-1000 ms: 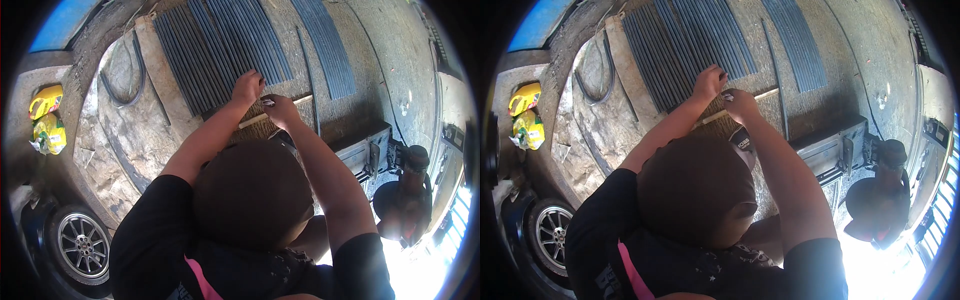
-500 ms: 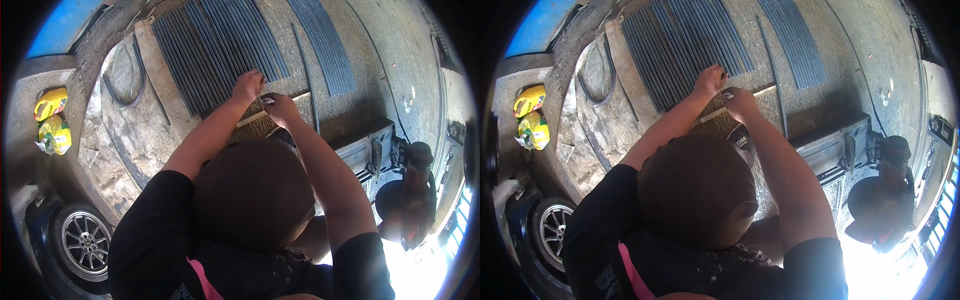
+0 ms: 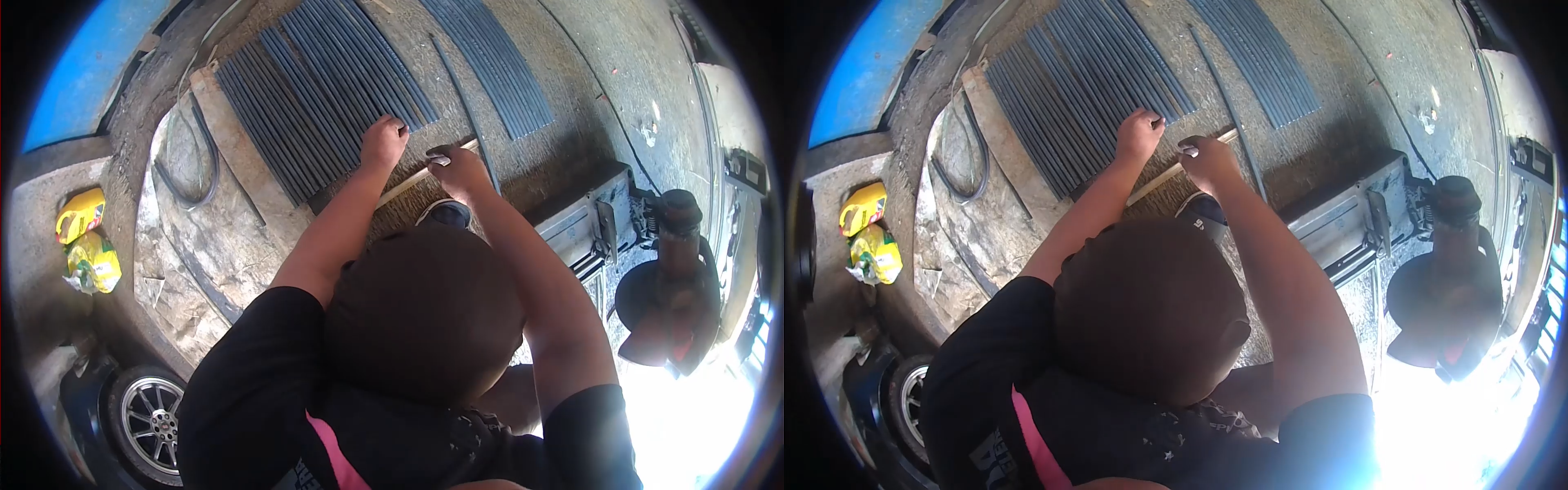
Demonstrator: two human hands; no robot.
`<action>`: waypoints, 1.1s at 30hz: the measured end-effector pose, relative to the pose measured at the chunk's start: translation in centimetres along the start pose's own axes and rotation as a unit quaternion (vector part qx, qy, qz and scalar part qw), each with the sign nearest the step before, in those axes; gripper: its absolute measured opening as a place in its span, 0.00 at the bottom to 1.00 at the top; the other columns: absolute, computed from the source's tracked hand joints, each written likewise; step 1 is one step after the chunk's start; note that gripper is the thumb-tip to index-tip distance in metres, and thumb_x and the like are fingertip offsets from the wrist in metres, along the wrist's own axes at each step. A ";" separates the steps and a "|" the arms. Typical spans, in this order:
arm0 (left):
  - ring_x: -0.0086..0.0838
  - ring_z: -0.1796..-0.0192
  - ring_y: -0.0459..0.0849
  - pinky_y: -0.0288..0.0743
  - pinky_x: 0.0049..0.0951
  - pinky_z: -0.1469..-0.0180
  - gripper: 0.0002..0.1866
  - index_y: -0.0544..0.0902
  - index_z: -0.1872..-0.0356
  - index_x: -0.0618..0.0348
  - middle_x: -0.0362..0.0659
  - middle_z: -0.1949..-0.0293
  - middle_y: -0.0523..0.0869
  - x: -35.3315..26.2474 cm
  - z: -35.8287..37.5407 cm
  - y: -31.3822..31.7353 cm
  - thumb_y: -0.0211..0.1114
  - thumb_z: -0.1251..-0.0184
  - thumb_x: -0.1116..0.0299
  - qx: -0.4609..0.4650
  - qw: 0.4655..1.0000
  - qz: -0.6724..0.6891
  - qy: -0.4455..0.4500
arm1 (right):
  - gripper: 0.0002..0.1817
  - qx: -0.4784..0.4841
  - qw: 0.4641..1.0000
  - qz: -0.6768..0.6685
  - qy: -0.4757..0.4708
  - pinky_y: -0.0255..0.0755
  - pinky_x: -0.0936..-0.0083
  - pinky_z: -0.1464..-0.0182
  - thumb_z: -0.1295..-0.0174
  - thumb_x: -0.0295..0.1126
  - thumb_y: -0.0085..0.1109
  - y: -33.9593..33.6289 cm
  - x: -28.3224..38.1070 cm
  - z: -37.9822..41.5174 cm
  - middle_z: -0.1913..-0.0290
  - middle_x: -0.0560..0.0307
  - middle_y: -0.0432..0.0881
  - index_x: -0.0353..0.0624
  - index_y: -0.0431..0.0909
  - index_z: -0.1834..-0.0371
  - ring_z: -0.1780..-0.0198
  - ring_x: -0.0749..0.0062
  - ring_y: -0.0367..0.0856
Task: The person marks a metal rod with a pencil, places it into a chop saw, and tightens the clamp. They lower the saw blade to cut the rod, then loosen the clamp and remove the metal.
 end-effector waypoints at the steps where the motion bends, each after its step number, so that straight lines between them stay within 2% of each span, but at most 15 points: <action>1: 0.46 0.66 0.82 0.77 0.41 0.60 0.08 0.85 0.72 0.61 0.49 0.70 0.81 -0.2 -0.2 0.3 0.69 0.45 0.66 0.004 1.000 0.003 0.003 | 0.18 -0.005 1.000 0.005 0.004 0.74 0.66 0.43 0.44 0.39 0.57 0.0 -0.2 0.2 0.52 0.52 0.85 0.51 0.83 0.50 0.47 0.56 0.81; 4: 0.46 0.65 0.82 0.77 0.41 0.60 0.08 0.84 0.73 0.62 0.50 0.69 0.81 -0.4 -0.7 0.5 0.69 0.45 0.66 0.013 1.000 0.007 0.006 | 0.18 -0.011 1.000 0.020 0.008 0.73 0.66 0.42 0.44 0.39 0.58 -0.1 -0.4 0.4 0.51 0.52 0.85 0.51 0.82 0.50 0.46 0.57 0.81; 6: 0.47 0.63 0.82 0.77 0.42 0.59 0.09 0.83 0.73 0.62 0.51 0.67 0.82 0.0 -0.9 0.6 0.69 0.45 0.66 0.059 0.998 -0.009 0.000 | 0.18 -0.010 1.000 0.010 0.020 0.73 0.66 0.42 0.44 0.39 0.58 -0.1 -0.4 0.6 0.51 0.52 0.85 0.51 0.82 0.50 0.46 0.57 0.81; 23: 0.48 0.61 0.82 0.76 0.43 0.56 0.10 0.84 0.69 0.62 0.51 0.65 0.82 -0.1 -1.1 1.3 0.67 0.45 0.65 0.073 0.997 -0.021 -0.022 | 0.17 -0.013 0.999 0.007 0.048 0.73 0.65 0.43 0.44 0.37 0.56 -0.8 -0.8 1.4 0.51 0.54 0.85 0.52 0.82 0.50 0.46 0.56 0.81; 33: 0.44 0.62 0.83 0.78 0.41 0.55 0.10 0.84 0.69 0.63 0.49 0.65 0.81 -2.1 -2.1 1.2 0.64 0.40 0.65 0.096 0.995 -0.015 -0.001 | 0.16 -0.008 1.000 0.007 0.026 0.74 0.64 0.44 0.44 0.37 0.56 -0.9 -1.6 1.0 0.53 0.53 0.85 0.54 0.83 0.52 0.48 0.55 0.81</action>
Point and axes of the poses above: each hand's wrist, its own z-axis away from the middle knuckle, its own y-axis out of the palm, x = y × z, the point moved 6 cm from there along -z, towards the middle knuckle
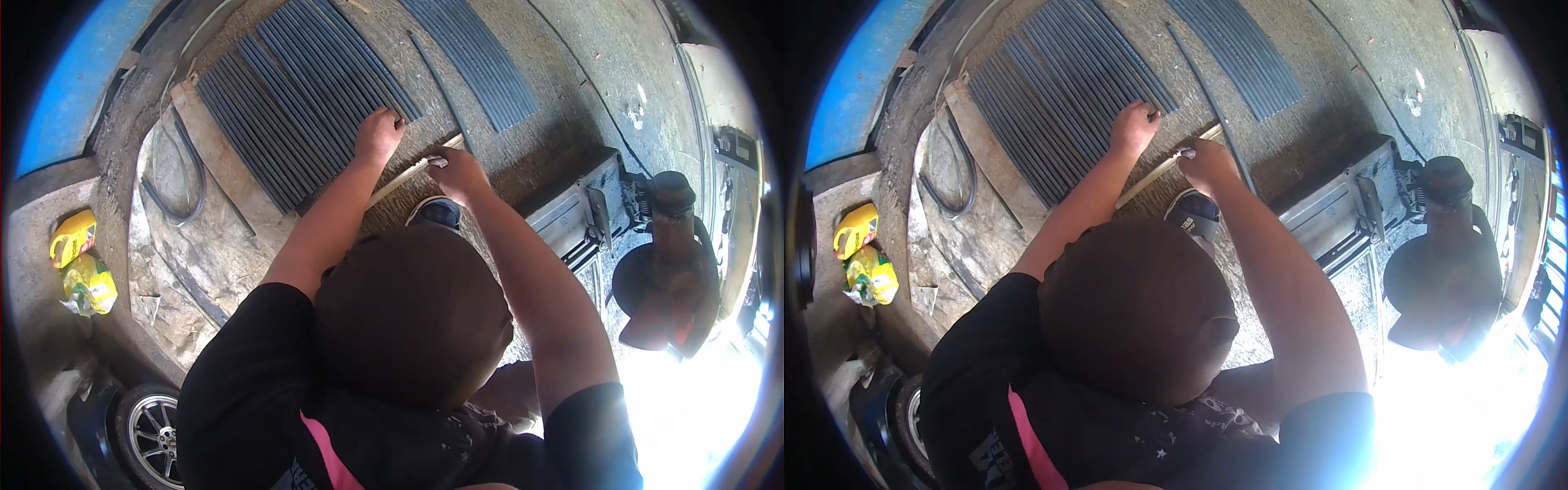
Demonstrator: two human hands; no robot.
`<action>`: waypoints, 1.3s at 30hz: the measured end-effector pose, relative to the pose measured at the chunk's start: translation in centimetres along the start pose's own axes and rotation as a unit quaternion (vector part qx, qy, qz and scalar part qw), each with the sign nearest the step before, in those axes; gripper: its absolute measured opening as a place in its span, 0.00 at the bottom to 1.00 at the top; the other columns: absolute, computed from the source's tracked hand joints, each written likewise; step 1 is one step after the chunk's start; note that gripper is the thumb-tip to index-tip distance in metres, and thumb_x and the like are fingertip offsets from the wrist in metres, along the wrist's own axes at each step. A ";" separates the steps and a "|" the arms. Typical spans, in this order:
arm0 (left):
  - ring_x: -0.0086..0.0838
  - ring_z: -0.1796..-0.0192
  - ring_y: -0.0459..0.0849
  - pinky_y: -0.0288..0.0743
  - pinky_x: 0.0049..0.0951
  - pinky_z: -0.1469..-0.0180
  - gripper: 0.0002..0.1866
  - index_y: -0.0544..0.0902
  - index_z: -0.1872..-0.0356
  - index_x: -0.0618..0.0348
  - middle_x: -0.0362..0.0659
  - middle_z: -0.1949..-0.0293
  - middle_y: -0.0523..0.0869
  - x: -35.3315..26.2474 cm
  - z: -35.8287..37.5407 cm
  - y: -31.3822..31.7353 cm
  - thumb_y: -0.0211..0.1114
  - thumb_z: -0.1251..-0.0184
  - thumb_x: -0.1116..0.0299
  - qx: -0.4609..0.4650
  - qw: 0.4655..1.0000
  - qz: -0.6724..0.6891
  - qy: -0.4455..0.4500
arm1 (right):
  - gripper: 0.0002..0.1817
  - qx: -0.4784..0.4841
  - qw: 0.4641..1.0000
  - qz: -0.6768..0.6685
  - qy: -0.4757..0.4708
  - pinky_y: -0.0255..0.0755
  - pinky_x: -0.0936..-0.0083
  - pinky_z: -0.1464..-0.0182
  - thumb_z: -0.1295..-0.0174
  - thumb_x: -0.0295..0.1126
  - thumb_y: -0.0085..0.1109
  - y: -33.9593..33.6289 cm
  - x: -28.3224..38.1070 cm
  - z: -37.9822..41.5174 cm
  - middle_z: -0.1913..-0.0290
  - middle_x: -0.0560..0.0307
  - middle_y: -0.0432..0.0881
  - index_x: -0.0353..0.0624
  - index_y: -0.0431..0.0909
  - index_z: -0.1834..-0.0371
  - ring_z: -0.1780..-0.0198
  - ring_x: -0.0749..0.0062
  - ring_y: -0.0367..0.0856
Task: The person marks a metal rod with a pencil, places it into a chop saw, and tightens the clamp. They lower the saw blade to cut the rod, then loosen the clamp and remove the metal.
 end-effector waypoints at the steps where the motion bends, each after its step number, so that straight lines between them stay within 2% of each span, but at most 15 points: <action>1: 0.44 0.62 0.83 0.78 0.41 0.55 0.10 0.84 0.69 0.63 0.49 0.65 0.81 0.2 0.0 0.3 0.64 0.40 0.65 -0.002 1.000 -0.003 0.001 | 0.16 -0.002 1.000 -0.002 -0.004 0.74 0.65 0.44 0.44 0.37 0.56 0.0 -0.1 0.0 0.53 0.53 0.85 0.54 0.83 0.51 0.48 0.55 0.81; 8: 0.44 0.62 0.83 0.78 0.41 0.55 0.10 0.84 0.69 0.63 0.49 0.65 0.81 0.2 0.2 0.3 0.65 0.42 0.65 -0.022 1.000 -0.001 0.006 | 0.18 -0.004 1.000 0.007 0.014 0.74 0.65 0.43 0.44 0.38 0.57 0.3 -0.8 0.2 0.51 0.52 0.84 0.54 0.82 0.49 0.47 0.55 0.81; 11: 0.47 0.65 0.81 0.76 0.43 0.60 0.09 0.83 0.72 0.62 0.50 0.68 0.81 0.5 0.1 0.5 0.67 0.43 0.65 -0.058 0.998 0.020 0.029 | 0.18 -0.009 1.000 0.005 0.018 0.74 0.66 0.43 0.43 0.38 0.57 0.5 -1.0 0.0 0.51 0.51 0.84 0.55 0.82 0.48 0.47 0.55 0.81; 13: 0.46 0.66 0.82 0.76 0.42 0.61 0.09 0.83 0.73 0.62 0.49 0.69 0.81 -0.3 0.3 -0.3 0.67 0.43 0.66 -0.066 0.996 0.036 0.039 | 0.20 -0.011 1.000 0.016 0.016 0.74 0.69 0.45 0.43 0.39 0.61 0.7 -0.9 0.0 0.53 0.52 0.86 0.48 0.81 0.47 0.49 0.59 0.83; 14: 0.46 0.66 0.82 0.76 0.42 0.61 0.09 0.83 0.73 0.62 0.49 0.69 0.81 -0.7 0.1 -0.6 0.67 0.43 0.66 -0.065 0.996 0.037 0.038 | 0.20 -0.010 1.000 0.016 0.017 0.74 0.69 0.45 0.43 0.39 0.61 0.7 -0.9 0.0 0.53 0.52 0.86 0.48 0.81 0.47 0.49 0.59 0.83; 16: 0.44 0.63 0.82 0.78 0.41 0.57 0.09 0.83 0.72 0.63 0.49 0.66 0.81 -1.0 -0.5 -0.6 0.66 0.41 0.66 -0.046 0.997 0.050 0.036 | 0.18 -0.004 1.000 0.006 0.015 0.73 0.65 0.43 0.43 0.38 0.57 1.0 -0.9 -0.1 0.51 0.51 0.84 0.55 0.82 0.49 0.47 0.54 0.81; 25: 0.46 0.60 0.82 0.77 0.42 0.54 0.11 0.83 0.70 0.63 0.50 0.64 0.81 -1.2 -2.0 1.2 0.64 0.38 0.65 -0.008 0.999 -0.005 0.045 | 0.18 -0.007 1.000 0.009 0.011 0.74 0.63 0.44 0.44 0.38 0.56 0.8 -0.4 -0.2 0.53 0.49 0.84 0.55 0.82 0.50 0.47 0.52 0.81; 34: 0.46 0.57 0.82 0.76 0.41 0.51 0.09 0.83 0.66 0.63 0.51 0.62 0.82 -3.6 -2.2 0.8 0.63 0.39 0.66 -0.012 0.994 0.006 0.111 | 0.17 -0.001 1.000 0.011 0.003 0.74 0.62 0.44 0.45 0.37 0.56 1.2 -0.5 -0.2 0.53 0.48 0.84 0.56 0.83 0.51 0.48 0.51 0.81; 37: 0.46 0.56 0.81 0.75 0.42 0.50 0.09 0.83 0.67 0.63 0.51 0.62 0.82 -3.3 -2.4 1.5 0.63 0.39 0.66 -0.009 0.995 0.003 0.098 | 0.18 -0.002 1.000 0.016 0.015 0.74 0.62 0.44 0.45 0.37 0.56 1.1 -0.6 0.1 0.53 0.48 0.84 0.56 0.83 0.51 0.48 0.51 0.81; 39: 0.47 0.58 0.82 0.75 0.42 0.54 0.08 0.83 0.69 0.63 0.51 0.64 0.82 -3.5 -2.0 1.4 0.65 0.41 0.67 -0.030 0.995 0.022 0.098 | 0.18 -0.007 1.000 0.002 0.025 0.74 0.62 0.44 0.45 0.37 0.56 0.9 -0.9 0.4 0.53 0.48 0.84 0.56 0.83 0.51 0.48 0.51 0.81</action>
Point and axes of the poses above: each hand's wrist, its own z-axis away from the middle knuckle, its own y-axis out of the palm, x = y × z, the point moved 6 cm from there along -z, towards the middle knuckle
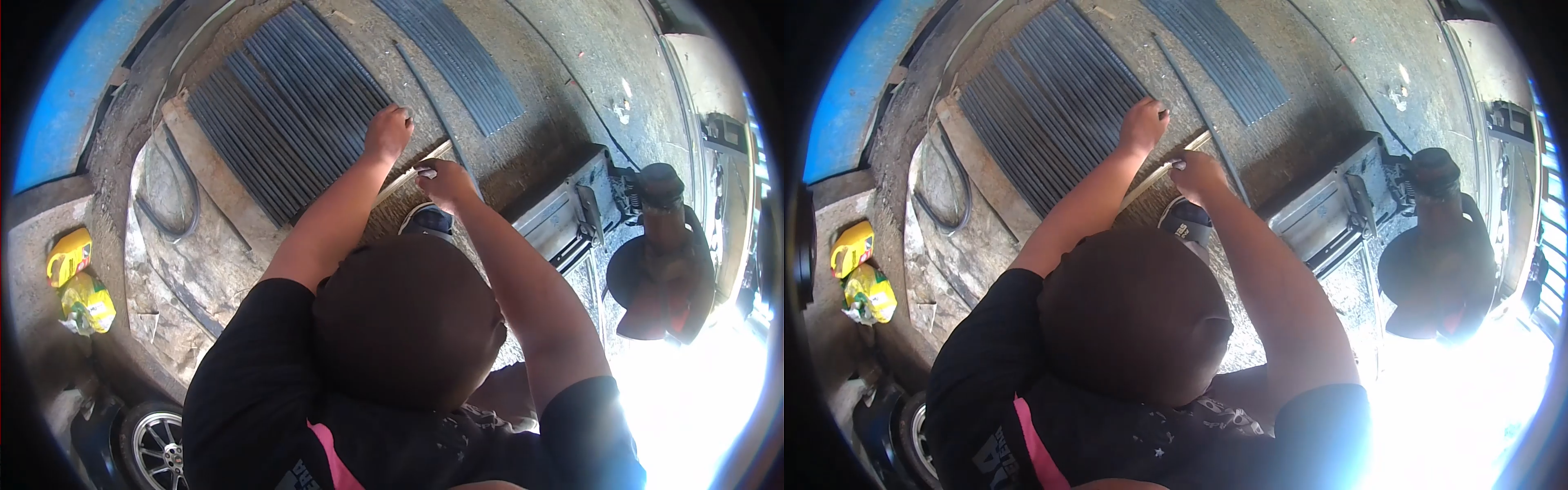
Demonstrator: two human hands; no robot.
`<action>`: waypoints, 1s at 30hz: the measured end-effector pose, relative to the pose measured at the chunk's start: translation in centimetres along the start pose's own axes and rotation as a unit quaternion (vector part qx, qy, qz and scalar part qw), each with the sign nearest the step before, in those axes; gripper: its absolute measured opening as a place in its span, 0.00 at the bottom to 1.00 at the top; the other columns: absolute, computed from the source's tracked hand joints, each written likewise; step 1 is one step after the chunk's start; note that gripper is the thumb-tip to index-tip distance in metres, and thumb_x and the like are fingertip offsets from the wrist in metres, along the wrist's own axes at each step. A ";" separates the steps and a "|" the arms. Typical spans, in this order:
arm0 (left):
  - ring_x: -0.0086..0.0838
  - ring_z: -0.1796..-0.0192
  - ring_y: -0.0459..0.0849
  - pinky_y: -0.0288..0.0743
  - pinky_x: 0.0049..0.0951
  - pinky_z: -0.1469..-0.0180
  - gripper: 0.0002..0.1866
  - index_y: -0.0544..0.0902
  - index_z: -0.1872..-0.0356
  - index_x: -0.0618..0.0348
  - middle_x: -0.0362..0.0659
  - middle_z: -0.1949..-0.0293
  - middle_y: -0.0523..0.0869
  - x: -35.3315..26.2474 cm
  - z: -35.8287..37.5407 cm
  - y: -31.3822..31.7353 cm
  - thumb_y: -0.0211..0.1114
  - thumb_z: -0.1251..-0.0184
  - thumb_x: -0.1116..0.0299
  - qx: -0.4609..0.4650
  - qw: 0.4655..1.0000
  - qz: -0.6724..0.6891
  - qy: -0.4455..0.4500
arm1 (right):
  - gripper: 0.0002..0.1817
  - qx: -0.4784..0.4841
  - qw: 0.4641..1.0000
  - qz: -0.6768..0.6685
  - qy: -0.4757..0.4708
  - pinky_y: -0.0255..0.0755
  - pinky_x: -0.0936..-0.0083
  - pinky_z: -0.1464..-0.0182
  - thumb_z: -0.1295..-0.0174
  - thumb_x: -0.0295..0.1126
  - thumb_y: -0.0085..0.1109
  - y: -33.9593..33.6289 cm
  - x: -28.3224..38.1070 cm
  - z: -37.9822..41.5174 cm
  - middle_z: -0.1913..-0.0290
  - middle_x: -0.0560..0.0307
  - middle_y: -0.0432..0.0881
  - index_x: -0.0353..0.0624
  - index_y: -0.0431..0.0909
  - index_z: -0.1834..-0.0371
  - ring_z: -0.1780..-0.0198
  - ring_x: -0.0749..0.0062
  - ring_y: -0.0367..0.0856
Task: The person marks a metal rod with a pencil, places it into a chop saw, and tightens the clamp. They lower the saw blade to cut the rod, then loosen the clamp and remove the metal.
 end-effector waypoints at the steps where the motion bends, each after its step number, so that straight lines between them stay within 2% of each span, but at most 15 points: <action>1: 0.48 0.61 0.82 0.76 0.42 0.57 0.08 0.83 0.71 0.62 0.52 0.66 0.82 -0.4 -0.2 -0.4 0.66 0.42 0.67 -0.026 1.000 0.014 -0.002 | 0.18 -0.004 1.000 -0.013 0.005 0.74 0.62 0.44 0.45 0.37 0.56 -0.4 -0.1 -0.1 0.52 0.48 0.84 0.56 0.83 0.51 0.48 0.52 0.81; 2: 0.48 0.61 0.82 0.76 0.42 0.57 0.08 0.83 0.71 0.62 0.52 0.66 0.82 -1.1 -0.4 -0.4 0.66 0.42 0.67 -0.028 0.999 0.017 0.005 | 0.18 -0.012 1.000 -0.013 0.006 0.74 0.62 0.44 0.45 0.37 0.56 -0.9 -0.1 -0.1 0.52 0.48 0.84 0.56 0.83 0.51 0.48 0.52 0.81; 4: 0.48 0.61 0.82 0.76 0.43 0.56 0.09 0.82 0.71 0.63 0.52 0.66 0.82 -2.5 -0.5 -0.6 0.65 0.41 0.67 -0.019 0.998 0.060 0.001 | 0.18 -0.046 0.998 -0.030 0.019 0.75 0.67 0.47 0.44 0.39 0.60 -2.0 -0.6 -0.2 0.54 0.49 0.86 0.53 0.83 0.49 0.52 0.58 0.84; 5: 0.49 0.64 0.82 0.76 0.43 0.59 0.09 0.82 0.73 0.64 0.52 0.68 0.82 -3.5 -0.7 -1.0 0.66 0.43 0.67 -0.036 0.997 0.073 0.017 | 0.17 -0.067 0.996 -0.048 0.023 0.75 0.62 0.45 0.45 0.38 0.54 -2.0 -1.6 -1.0 0.55 0.47 0.85 0.55 0.85 0.53 0.50 0.53 0.83; 6: 0.49 0.64 0.82 0.76 0.43 0.59 0.09 0.82 0.73 0.64 0.52 0.68 0.82 -4.7 -1.1 -1.6 0.66 0.43 0.67 -0.037 0.996 0.075 0.025 | 0.17 -0.076 0.996 -0.049 0.024 0.75 0.62 0.45 0.45 0.38 0.54 -3.3 -1.2 -1.0 0.55 0.47 0.85 0.55 0.85 0.53 0.50 0.53 0.83; 8: 0.48 0.65 0.82 0.75 0.43 0.59 0.09 0.82 0.75 0.63 0.51 0.69 0.82 -7.0 -1.7 -2.8 0.66 0.43 0.67 -0.029 0.991 0.131 0.028 | 0.17 -0.109 0.986 -0.068 0.103 0.75 0.62 0.46 0.45 0.41 0.54 -6.3 -1.2 -0.4 0.58 0.46 0.85 0.55 0.85 0.54 0.52 0.52 0.83; 9: 0.47 0.66 0.82 0.75 0.42 0.61 0.09 0.81 0.75 0.63 0.51 0.71 0.82 -7.8 -2.1 -2.9 0.67 0.44 0.67 -0.033 0.986 0.158 0.038 | 0.16 -0.165 0.982 -0.012 0.088 0.76 0.60 0.48 0.43 0.42 0.55 -7.2 -2.4 -1.6 0.59 0.44 0.85 0.52 0.85 0.56 0.53 0.51 0.83; 12: 0.45 0.66 0.84 0.77 0.39 0.61 0.09 0.83 0.73 0.63 0.50 0.71 0.83 -9.9 -2.9 -2.9 0.68 0.45 0.67 0.010 0.988 0.140 0.061 | 0.15 -0.232 0.964 0.019 0.126 0.76 0.60 0.48 0.42 0.42 0.55 -11.1 -3.9 -2.5 0.58 0.44 0.85 0.49 0.85 0.58 0.52 0.51 0.83; 14: 0.43 0.66 0.84 0.78 0.38 0.61 0.10 0.83 0.73 0.63 0.50 0.70 0.83 -11.0 -2.5 -2.9 0.68 0.43 0.66 0.017 0.986 0.145 0.078 | 0.15 -0.234 0.961 0.022 0.145 0.75 0.59 0.47 0.41 0.41 0.55 -12.5 -4.7 -2.7 0.57 0.45 0.85 0.46 0.84 0.58 0.51 0.50 0.83; 16: 0.41 0.67 0.84 0.78 0.37 0.61 0.10 0.84 0.71 0.62 0.49 0.70 0.84 -10.9 -1.7 -1.8 0.68 0.42 0.65 0.080 0.988 0.123 0.044 | 0.15 -0.242 0.956 0.001 0.166 0.75 0.59 0.46 0.41 0.41 0.55 -13.0 -5.7 -3.3 0.55 0.45 0.85 0.47 0.84 0.57 0.49 0.50 0.82; 21: 0.30 0.69 0.83 0.76 0.29 0.64 0.06 0.84 0.68 0.60 0.45 0.70 0.84 -9.7 2.0 0.9 0.68 0.42 0.68 0.121 0.975 0.184 0.033 | 0.15 -0.223 0.956 0.020 0.190 0.75 0.59 0.46 0.39 0.37 0.51 -11.5 -8.1 -5.9 0.53 0.44 0.84 0.46 0.84 0.56 0.48 0.50 0.81; 24: 0.29 0.71 0.81 0.75 0.29 0.66 0.06 0.85 0.67 0.59 0.44 0.70 0.83 -9.7 3.4 1.1 0.68 0.42 0.68 0.155 0.967 0.200 0.025 | 0.15 -0.184 0.963 0.032 0.196 0.76 0.58 0.46 0.39 0.36 0.49 -10.7 -9.2 -7.4 0.52 0.44 0.83 0.47 0.83 0.55 0.47 0.49 0.81; 30: 0.28 0.73 0.79 0.74 0.30 0.67 0.05 0.85 0.67 0.58 0.43 0.73 0.82 -10.3 3.8 0.4 0.67 0.42 0.69 0.164 0.970 0.177 0.013 | 0.14 -0.205 0.959 0.029 0.195 0.76 0.58 0.47 0.39 0.36 0.50 -10.7 -10.2 -8.9 0.52 0.45 0.83 0.48 0.84 0.56 0.48 0.50 0.82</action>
Point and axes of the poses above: each hand's wrist, its own z-axis away from the middle knuckle, its own y-axis out of the palm, x = y × z, the point moved 6 cm from there along -z, towards the middle knuckle
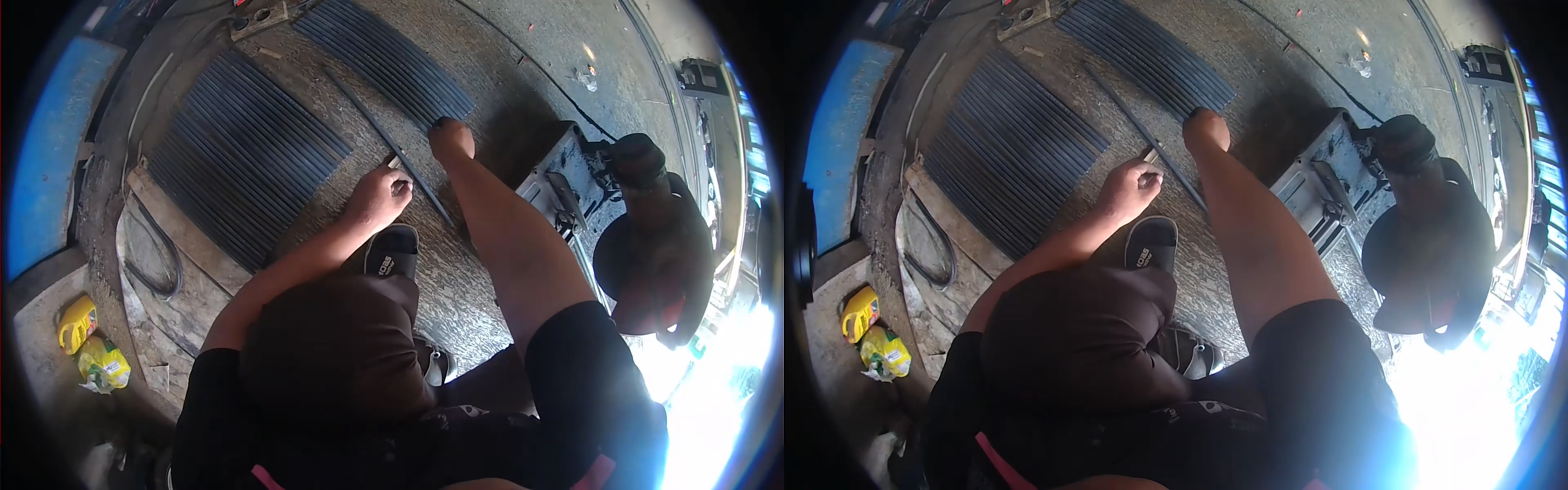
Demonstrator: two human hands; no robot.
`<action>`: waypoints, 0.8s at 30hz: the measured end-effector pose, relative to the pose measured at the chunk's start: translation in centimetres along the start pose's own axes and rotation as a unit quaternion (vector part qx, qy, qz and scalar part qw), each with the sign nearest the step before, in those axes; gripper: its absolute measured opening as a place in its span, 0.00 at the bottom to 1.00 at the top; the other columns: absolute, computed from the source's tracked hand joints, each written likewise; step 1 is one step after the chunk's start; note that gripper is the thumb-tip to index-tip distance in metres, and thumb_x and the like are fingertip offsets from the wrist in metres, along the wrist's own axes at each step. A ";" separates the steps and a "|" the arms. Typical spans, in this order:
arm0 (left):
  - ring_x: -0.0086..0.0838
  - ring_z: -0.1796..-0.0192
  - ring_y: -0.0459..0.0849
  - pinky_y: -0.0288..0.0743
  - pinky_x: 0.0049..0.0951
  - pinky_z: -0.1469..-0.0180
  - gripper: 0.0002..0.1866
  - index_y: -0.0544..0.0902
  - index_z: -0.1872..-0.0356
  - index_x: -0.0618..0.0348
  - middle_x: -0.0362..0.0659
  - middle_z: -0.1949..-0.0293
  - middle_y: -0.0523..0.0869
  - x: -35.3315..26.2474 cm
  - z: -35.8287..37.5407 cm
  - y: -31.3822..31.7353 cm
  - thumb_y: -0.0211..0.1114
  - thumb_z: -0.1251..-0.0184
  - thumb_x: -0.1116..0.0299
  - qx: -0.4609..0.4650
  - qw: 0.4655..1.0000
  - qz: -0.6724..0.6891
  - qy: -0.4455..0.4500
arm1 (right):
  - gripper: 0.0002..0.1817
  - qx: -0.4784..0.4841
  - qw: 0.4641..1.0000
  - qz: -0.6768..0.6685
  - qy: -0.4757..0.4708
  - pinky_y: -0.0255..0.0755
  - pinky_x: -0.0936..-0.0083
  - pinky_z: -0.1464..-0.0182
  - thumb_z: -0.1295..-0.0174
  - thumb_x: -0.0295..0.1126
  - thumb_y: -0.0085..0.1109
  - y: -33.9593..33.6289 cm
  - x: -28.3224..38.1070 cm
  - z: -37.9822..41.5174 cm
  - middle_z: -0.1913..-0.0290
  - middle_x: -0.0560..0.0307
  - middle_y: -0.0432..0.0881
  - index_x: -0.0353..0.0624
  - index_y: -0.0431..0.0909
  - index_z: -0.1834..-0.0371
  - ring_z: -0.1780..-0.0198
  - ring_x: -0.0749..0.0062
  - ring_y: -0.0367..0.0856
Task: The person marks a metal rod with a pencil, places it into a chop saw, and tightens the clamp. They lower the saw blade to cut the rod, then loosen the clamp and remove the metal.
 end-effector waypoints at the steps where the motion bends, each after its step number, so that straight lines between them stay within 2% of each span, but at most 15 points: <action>1: 0.28 0.73 0.79 0.74 0.30 0.67 0.05 0.85 0.67 0.58 0.43 0.73 0.82 -0.4 -0.2 -0.4 0.67 0.41 0.69 -0.005 1.000 0.005 0.001 | 0.14 0.002 1.000 0.018 0.004 0.76 0.59 0.47 0.39 0.35 0.50 0.1 0.1 -0.2 0.52 0.45 0.83 0.48 0.84 0.56 0.48 0.50 0.82; 3: 0.28 0.72 0.79 0.74 0.29 0.67 0.05 0.85 0.66 0.58 0.42 0.72 0.81 -0.4 -0.2 -0.4 0.67 0.41 0.69 -0.005 1.000 0.009 -0.002 | 0.14 0.009 0.999 0.034 0.012 0.76 0.59 0.47 0.39 0.35 0.50 0.9 -0.5 -0.4 0.52 0.45 0.84 0.48 0.84 0.56 0.48 0.50 0.82; 5: 0.28 0.71 0.79 0.74 0.29 0.67 0.05 0.84 0.66 0.58 0.42 0.72 0.81 -0.3 -0.3 -0.5 0.67 0.41 0.69 -0.026 0.999 0.012 0.016 | 0.15 -0.015 0.999 0.033 0.013 0.77 0.59 0.48 0.42 0.42 0.58 1.5 -1.1 -1.2 0.54 0.49 0.85 0.55 0.84 0.54 0.50 0.53 0.83; 6: 0.28 0.71 0.79 0.74 0.29 0.67 0.05 0.84 0.66 0.58 0.42 0.72 0.81 0.0 -0.2 -0.4 0.67 0.41 0.69 -0.026 0.999 0.011 0.016 | 0.15 -0.015 0.999 0.032 0.013 0.77 0.59 0.48 0.42 0.42 0.58 1.3 -0.9 -1.0 0.54 0.49 0.85 0.55 0.84 0.54 0.50 0.53 0.83; 8: 0.28 0.72 0.79 0.74 0.28 0.67 0.05 0.84 0.66 0.58 0.42 0.72 0.81 0.3 0.3 -0.2 0.67 0.41 0.70 -0.013 1.000 0.006 0.012 | 0.13 -0.017 0.999 0.035 0.003 0.77 0.59 0.47 0.38 0.34 0.50 0.5 -0.4 -0.4 0.52 0.46 0.84 0.49 0.84 0.57 0.48 0.52 0.82; 15: 0.27 0.72 0.79 0.75 0.27 0.66 0.05 0.84 0.66 0.58 0.42 0.71 0.82 0.7 0.5 -1.2 0.66 0.40 0.70 -0.028 0.999 0.015 -0.017 | 0.13 0.007 0.999 0.049 0.000 0.78 0.60 0.48 0.38 0.34 0.50 -0.3 -0.1 -1.0 0.52 0.47 0.84 0.50 0.84 0.56 0.48 0.53 0.82; 21: 0.27 0.72 0.79 0.73 0.28 0.67 0.06 0.84 0.65 0.59 0.43 0.70 0.82 0.5 0.6 -1.2 0.66 0.39 0.69 -0.011 0.999 0.009 -0.034 | 0.14 -0.008 0.998 0.055 0.027 0.78 0.61 0.48 0.38 0.34 0.50 -1.1 -0.8 -2.2 0.51 0.48 0.84 0.47 0.84 0.55 0.47 0.54 0.82; 24: 0.27 0.73 0.78 0.72 0.28 0.68 0.07 0.84 0.65 0.60 0.43 0.70 0.82 0.6 0.6 -1.5 0.66 0.39 0.68 -0.035 0.999 0.034 -0.024 | 0.14 -0.007 0.997 0.082 0.014 0.78 0.62 0.48 0.38 0.34 0.50 -0.6 -1.2 -2.5 0.51 0.48 0.84 0.45 0.84 0.55 0.47 0.54 0.82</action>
Point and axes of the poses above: each hand's wrist, its own z-axis away from the middle knuckle, its own y-axis out of the palm, x = y × z, the point moved 6 cm from there along -z, towards the middle knuckle
